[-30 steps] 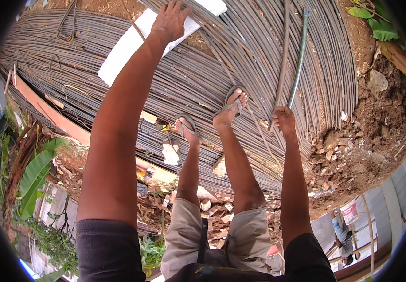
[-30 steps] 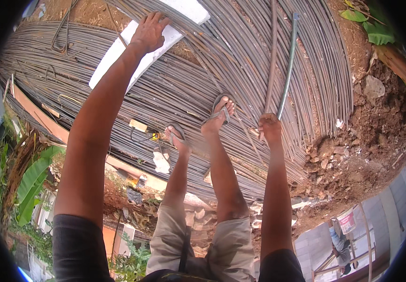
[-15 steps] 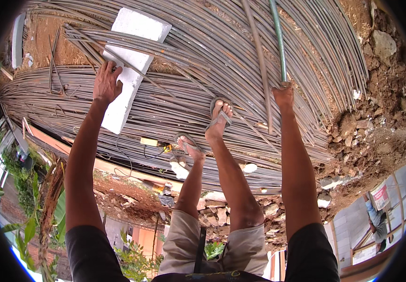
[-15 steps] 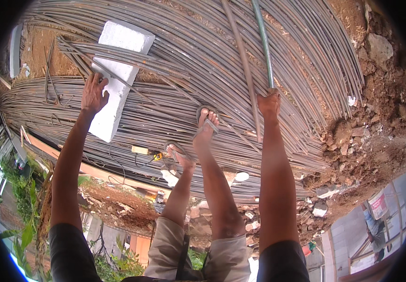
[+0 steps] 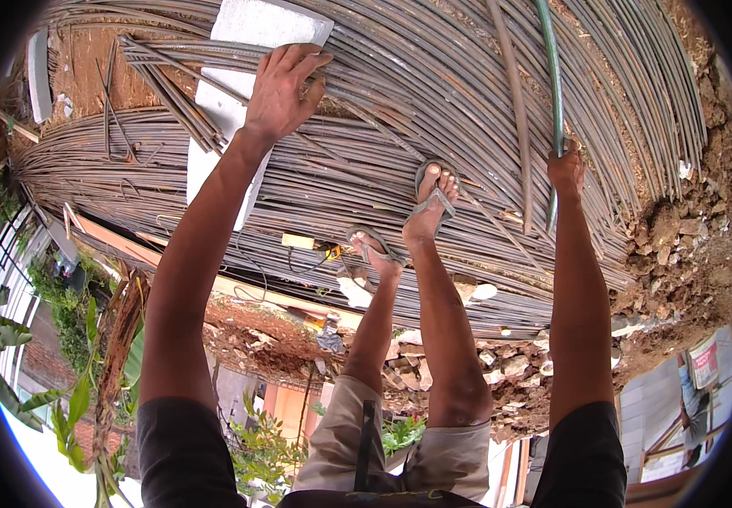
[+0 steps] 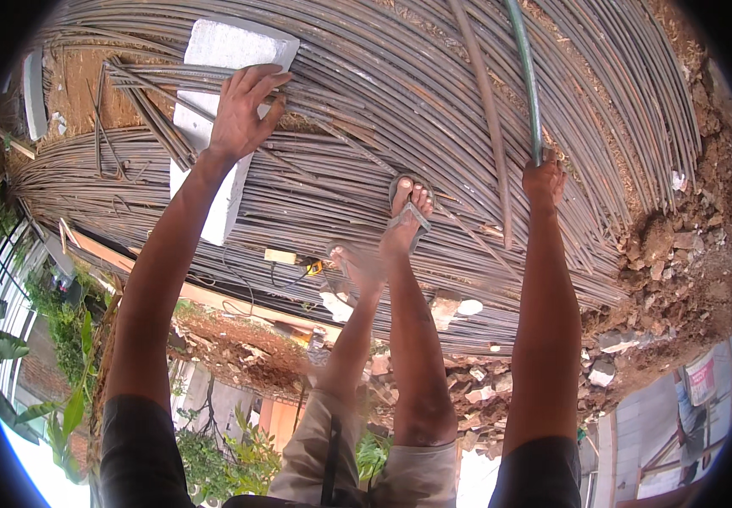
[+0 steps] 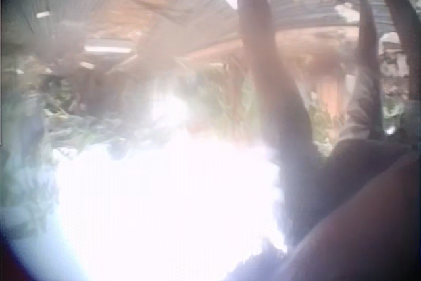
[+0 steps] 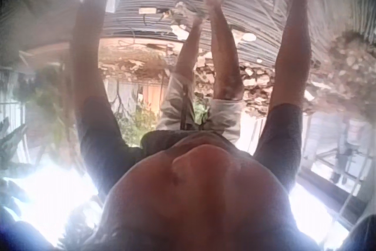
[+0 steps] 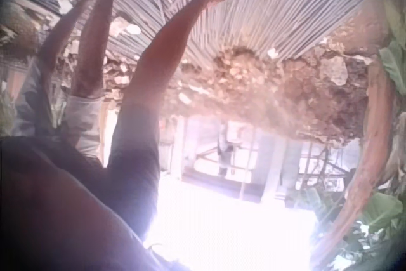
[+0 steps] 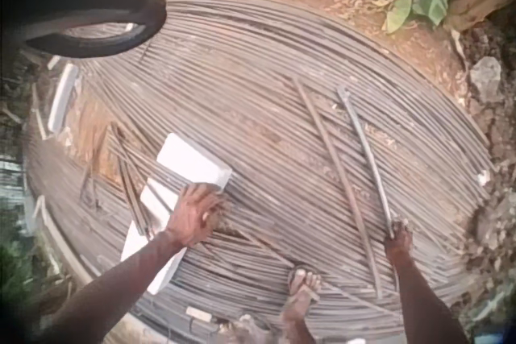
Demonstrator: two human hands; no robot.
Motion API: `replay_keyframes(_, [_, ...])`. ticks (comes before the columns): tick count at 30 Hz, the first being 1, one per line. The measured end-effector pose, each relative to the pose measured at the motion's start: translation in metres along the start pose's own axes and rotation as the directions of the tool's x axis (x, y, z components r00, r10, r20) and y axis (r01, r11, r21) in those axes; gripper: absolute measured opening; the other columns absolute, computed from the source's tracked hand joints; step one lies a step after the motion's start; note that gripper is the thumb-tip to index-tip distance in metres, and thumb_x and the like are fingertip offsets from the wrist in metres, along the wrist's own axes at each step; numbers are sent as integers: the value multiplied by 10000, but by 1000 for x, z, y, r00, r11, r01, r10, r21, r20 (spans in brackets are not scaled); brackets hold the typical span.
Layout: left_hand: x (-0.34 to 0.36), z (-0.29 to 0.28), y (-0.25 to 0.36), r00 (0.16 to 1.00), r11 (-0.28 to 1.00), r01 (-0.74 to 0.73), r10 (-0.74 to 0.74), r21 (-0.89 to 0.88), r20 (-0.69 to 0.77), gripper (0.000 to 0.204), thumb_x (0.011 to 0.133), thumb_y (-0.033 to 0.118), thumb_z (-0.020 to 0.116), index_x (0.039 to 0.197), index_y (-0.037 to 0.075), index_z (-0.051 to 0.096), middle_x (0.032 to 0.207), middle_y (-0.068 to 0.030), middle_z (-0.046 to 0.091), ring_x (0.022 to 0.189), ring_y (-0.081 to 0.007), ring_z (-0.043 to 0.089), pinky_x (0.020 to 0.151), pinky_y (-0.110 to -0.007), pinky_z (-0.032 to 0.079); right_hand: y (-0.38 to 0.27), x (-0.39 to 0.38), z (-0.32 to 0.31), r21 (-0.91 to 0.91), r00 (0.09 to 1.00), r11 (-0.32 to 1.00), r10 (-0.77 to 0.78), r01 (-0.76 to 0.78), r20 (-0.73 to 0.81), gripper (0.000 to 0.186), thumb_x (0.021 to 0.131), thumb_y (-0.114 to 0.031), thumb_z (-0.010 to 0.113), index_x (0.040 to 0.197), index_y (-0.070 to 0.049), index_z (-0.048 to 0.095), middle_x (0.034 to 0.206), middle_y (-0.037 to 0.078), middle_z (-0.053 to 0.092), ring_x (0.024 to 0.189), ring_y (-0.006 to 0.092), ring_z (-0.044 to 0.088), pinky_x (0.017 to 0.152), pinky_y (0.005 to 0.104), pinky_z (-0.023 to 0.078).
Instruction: The person uses a long curved blade to cut a bundle of metal rods on the ground. They repeatedly position the rods, strike them with the blade, and separate the cut pieces.
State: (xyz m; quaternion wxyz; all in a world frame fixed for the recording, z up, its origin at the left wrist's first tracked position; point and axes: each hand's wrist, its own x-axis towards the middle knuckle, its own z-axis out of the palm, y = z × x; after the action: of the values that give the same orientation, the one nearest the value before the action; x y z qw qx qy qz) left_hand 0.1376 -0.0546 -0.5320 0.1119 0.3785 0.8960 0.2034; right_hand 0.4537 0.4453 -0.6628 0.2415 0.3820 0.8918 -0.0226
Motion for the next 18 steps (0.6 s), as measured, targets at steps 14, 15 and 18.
replay_keyframes(14, [-35,17,-6,911,997,-24,53,-75,410,230,832,208,710,1045,120,706,1013,-116,741,1014,-291,697,1082,-460,442,-29,-28,6,257,975,963,-127,78,182,427,922,-283,703,1282,-97,568,1141,251,717,1116,485,674,944,572,508])
replay_keyframes(15, [-41,19,-3,946,989,-102,130,-108,296,210,813,191,714,1010,119,707,965,-121,742,989,-302,702,1055,-455,470,-30,-29,5,256,975,962,-144,97,171,440,917,-277,696,1293,-95,558,1152,251,712,1125,487,670,955,577,501])
replay_keyframes(18, [-23,15,3,715,976,212,-115,-56,690,135,761,143,693,890,107,707,804,-140,711,873,-359,700,980,-450,523,-29,-30,7,252,966,964,-146,90,211,484,913,-284,701,1321,-78,541,1216,252,683,1165,467,657,970,575,495])
